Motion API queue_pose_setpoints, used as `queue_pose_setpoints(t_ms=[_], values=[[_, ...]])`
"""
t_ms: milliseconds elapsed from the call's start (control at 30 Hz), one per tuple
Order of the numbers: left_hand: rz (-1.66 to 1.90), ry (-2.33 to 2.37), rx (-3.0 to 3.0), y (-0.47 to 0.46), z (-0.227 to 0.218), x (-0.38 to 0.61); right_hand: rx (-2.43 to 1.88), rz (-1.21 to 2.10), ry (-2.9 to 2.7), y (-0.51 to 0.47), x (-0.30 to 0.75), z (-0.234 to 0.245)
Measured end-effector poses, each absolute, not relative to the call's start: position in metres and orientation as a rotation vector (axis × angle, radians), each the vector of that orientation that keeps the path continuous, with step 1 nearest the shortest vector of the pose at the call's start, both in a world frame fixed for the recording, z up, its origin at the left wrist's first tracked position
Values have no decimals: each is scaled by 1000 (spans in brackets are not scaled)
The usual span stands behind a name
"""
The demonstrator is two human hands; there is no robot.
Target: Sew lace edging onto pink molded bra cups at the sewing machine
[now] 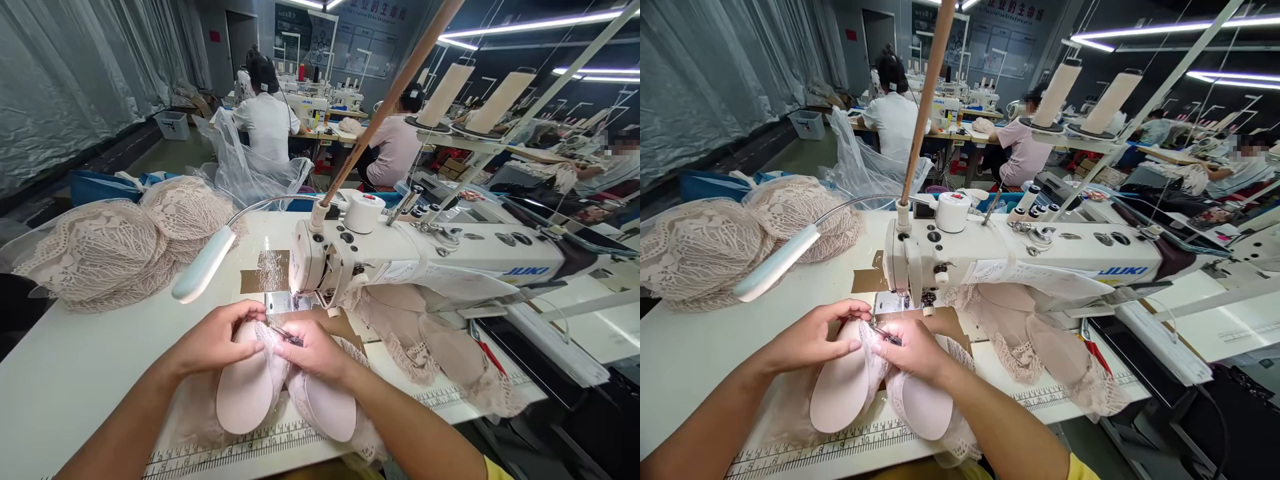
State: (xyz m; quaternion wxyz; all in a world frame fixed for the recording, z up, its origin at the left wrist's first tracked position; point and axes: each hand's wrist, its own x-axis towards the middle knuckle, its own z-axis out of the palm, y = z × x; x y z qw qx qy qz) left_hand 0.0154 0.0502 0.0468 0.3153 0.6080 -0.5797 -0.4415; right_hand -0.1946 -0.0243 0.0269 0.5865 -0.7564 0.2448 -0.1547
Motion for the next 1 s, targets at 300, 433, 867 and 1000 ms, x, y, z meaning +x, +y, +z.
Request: queue_pose_setpoints(t_ms=[300, 433, 867, 1000], values=[[-1468, -1487, 1378, 45, 33, -4, -1608, -355, 544, -25, -198, 26], [-1566, -1411, 1353, 45, 33, 0, -1735, -357, 572, -30, -205, 28], [-1664, -1300, 1297, 44, 30, -5, -1852, -233, 621, -39, -211, 27], [-1700, -1271, 1268, 44, 24, -4, -1863, -258, 649, -32, -206, 31]])
